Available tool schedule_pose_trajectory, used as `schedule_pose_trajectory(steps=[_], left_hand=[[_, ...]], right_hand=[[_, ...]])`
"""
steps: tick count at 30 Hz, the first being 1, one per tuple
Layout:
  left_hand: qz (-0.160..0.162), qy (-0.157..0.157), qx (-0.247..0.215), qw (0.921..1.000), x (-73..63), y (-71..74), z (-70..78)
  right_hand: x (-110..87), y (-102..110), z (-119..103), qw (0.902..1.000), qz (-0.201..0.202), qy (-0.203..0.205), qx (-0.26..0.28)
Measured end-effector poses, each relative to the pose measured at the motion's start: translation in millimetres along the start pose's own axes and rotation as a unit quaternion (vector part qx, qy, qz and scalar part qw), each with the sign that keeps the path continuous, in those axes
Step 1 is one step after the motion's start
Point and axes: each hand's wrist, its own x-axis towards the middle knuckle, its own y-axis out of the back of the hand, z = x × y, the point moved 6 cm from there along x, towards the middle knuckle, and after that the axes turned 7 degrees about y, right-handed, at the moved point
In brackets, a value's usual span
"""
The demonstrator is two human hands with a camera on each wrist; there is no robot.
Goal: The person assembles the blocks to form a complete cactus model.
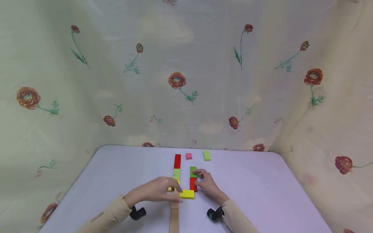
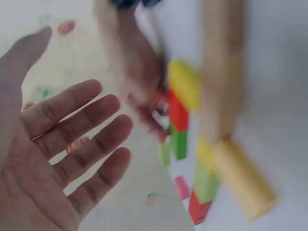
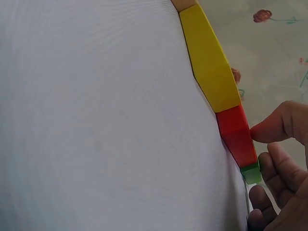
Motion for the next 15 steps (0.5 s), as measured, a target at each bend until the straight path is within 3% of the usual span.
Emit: schedule_pose_trajectory(steps=[4, 8, 12, 15], left_hand=[[0.025, 0.001, -0.001, 0.9997, 48.8, 29.1, -10.1], [0.035, 0.019, -0.016, 0.9991, 98.9, 46.4, -26.1], [0.041, 0.059, -0.036, 0.9968, 141.1, 50.5, -42.1], [0.048, 0.073, -0.019, 0.996, 170.8, 47.4, -46.1]], right_hand=[[-1.3, 2.6, -2.0, 1.0, 0.003, 0.008, -0.003], [-2.9, 3.8, -2.9, 0.9999, 0.001, 0.009, -0.005], [-4.8, 1.8, -1.8, 0.9999, -0.007, 0.012, -0.006], [-4.9, 4.6, -0.8, 0.9998, -0.009, 0.019, -0.006]])
